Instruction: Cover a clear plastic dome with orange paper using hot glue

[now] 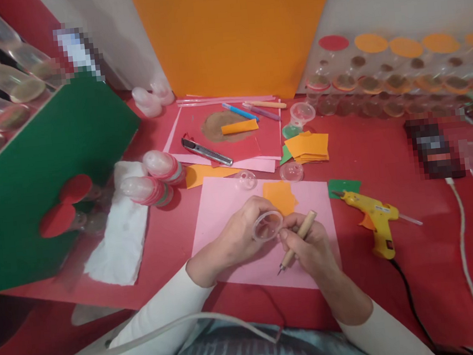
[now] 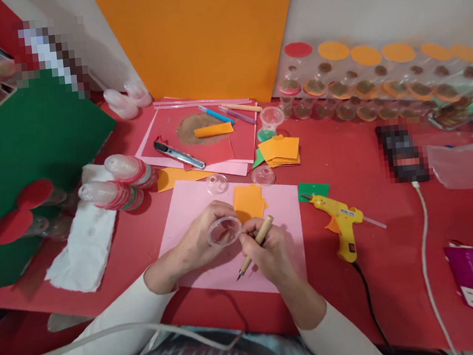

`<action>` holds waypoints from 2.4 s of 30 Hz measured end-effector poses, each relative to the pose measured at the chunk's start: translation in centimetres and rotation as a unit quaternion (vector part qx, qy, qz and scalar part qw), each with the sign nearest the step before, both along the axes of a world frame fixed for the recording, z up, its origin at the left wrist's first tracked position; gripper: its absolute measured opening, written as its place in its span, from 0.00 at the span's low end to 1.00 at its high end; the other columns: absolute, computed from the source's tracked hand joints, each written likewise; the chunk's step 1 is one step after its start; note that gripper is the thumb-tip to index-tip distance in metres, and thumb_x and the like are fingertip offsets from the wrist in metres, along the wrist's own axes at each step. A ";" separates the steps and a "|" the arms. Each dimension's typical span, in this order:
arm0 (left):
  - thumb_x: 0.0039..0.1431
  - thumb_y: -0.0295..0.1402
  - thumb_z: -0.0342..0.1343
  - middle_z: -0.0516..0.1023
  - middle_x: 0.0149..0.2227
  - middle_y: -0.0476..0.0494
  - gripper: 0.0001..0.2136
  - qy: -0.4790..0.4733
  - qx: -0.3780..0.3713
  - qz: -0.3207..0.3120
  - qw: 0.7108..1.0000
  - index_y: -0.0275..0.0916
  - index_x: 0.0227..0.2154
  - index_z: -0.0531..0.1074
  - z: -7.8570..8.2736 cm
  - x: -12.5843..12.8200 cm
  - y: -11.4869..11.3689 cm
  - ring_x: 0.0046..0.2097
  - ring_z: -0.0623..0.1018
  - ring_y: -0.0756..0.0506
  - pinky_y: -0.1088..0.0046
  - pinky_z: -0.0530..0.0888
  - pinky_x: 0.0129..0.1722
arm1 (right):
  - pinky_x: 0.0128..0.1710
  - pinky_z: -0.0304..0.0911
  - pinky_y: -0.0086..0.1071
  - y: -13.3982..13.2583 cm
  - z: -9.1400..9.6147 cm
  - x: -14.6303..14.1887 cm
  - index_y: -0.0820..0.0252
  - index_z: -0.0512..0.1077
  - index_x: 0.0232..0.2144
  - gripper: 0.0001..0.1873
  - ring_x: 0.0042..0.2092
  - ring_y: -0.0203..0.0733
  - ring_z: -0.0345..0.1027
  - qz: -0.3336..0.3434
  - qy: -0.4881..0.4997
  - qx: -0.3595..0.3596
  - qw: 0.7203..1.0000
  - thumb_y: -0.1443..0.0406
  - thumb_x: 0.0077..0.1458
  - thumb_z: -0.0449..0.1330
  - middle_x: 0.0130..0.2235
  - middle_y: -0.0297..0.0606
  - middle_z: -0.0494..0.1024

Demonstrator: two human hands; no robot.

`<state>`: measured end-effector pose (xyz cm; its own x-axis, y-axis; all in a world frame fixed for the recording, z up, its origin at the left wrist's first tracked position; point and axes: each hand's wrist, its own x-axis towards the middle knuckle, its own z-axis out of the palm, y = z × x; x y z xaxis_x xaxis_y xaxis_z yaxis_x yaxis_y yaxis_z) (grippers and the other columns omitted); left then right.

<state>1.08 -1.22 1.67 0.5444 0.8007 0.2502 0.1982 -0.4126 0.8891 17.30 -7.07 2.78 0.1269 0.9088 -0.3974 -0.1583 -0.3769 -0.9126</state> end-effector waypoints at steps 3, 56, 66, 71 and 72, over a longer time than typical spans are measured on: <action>0.63 0.35 0.61 0.77 0.42 0.43 0.09 -0.024 -0.019 0.006 1.000 0.41 0.41 0.68 0.3 0.0 0.0 0.39 0.80 0.46 0.69 0.79 0.40 | 0.08 0.60 0.23 -0.2 -0.2 0.1 0.55 0.71 0.22 0.07 0.12 0.32 0.61 0.008 0.014 0.002 1.000 0.60 0.42 0.65 0.15 0.23 0.70; 0.67 0.41 0.59 0.79 0.45 0.40 0.10 -0.048 -0.016 0.002 0.999 0.42 0.45 0.69 -0.3 -0.4 0.4 0.44 0.82 0.43 0.66 0.79 0.45 | 0.10 0.61 0.21 -0.1 0.5 -0.7 0.55 0.67 0.24 0.14 0.13 0.33 0.68 0.066 0.030 -0.001 0.997 0.56 0.46 0.67 0.18 0.25 0.74; 0.62 0.31 0.62 0.79 0.41 0.43 0.09 -0.050 -0.034 -0.043 0.997 0.41 0.43 0.70 1.1 -0.6 0.8 0.40 0.82 0.46 0.71 0.78 0.39 | 0.10 0.58 0.20 0.2 0.0 -0.4 0.56 0.68 0.21 0.14 0.13 0.28 0.60 -0.010 0.032 0.006 0.999 0.55 0.46 0.67 0.16 0.25 0.70; 0.62 0.28 0.60 0.78 0.41 0.43 0.10 -0.036 -0.021 -0.065 0.997 0.41 0.45 0.69 0.7 -0.6 0.8 0.40 0.81 0.46 0.70 0.78 0.40 | 0.10 0.57 0.19 0.4 -0.3 -0.1 0.55 0.69 0.24 0.15 0.13 0.27 0.55 -0.041 0.066 0.008 0.997 0.55 0.45 0.70 0.17 0.23 0.69; 0.61 0.28 0.60 0.77 0.42 0.43 0.10 -0.037 -0.024 -0.061 0.997 0.41 0.45 0.69 0.6 -0.6 0.7 0.40 0.80 0.46 0.70 0.78 0.40 | 0.10 0.58 0.20 0.4 -0.4 -0.1 0.55 0.69 0.24 0.16 0.13 0.27 0.55 -0.035 0.071 0.003 0.997 0.55 0.45 0.70 0.17 0.23 0.69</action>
